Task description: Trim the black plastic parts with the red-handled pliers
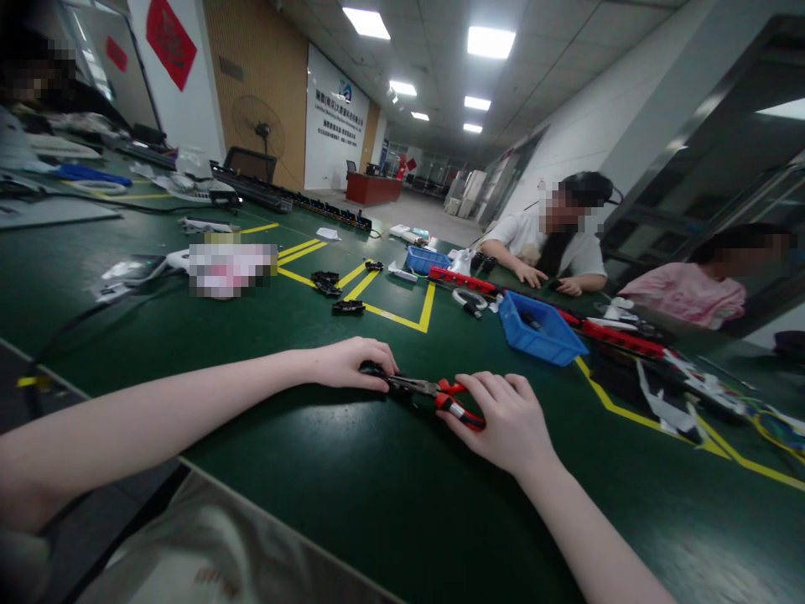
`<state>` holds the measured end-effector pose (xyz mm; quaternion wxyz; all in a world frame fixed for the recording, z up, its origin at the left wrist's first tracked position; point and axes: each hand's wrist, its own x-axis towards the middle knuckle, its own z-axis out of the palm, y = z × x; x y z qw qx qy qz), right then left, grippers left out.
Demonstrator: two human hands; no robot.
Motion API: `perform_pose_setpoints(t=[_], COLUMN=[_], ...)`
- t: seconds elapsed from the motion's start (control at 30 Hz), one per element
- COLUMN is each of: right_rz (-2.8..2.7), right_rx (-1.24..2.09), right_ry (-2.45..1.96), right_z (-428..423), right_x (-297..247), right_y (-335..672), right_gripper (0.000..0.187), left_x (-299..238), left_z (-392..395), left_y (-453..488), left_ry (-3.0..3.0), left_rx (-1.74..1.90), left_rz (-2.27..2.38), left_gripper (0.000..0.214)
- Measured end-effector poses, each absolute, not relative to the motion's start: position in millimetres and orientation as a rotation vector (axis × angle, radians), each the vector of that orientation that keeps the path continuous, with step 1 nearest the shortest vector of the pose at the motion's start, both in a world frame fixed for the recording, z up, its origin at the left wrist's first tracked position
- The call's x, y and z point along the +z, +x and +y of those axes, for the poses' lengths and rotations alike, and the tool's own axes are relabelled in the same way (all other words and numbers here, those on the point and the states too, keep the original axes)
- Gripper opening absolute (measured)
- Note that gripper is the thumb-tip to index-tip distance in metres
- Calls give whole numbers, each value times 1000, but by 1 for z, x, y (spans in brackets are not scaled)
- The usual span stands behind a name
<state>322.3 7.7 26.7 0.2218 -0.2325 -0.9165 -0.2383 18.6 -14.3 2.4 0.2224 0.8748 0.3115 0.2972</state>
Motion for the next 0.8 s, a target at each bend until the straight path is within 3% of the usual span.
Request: perform_pose_setpoints(t=[0.8], right_rz=[-2574], right_rx=[-654], right_ry=[-619], right_z=[10], right_x=[28], right_y=[325], right_gripper=[38], left_x=[2], left_z=[-14], left_y=[18], left_ry=[2391], left_rx=[833], left_rz=[826], left_gripper=[11])
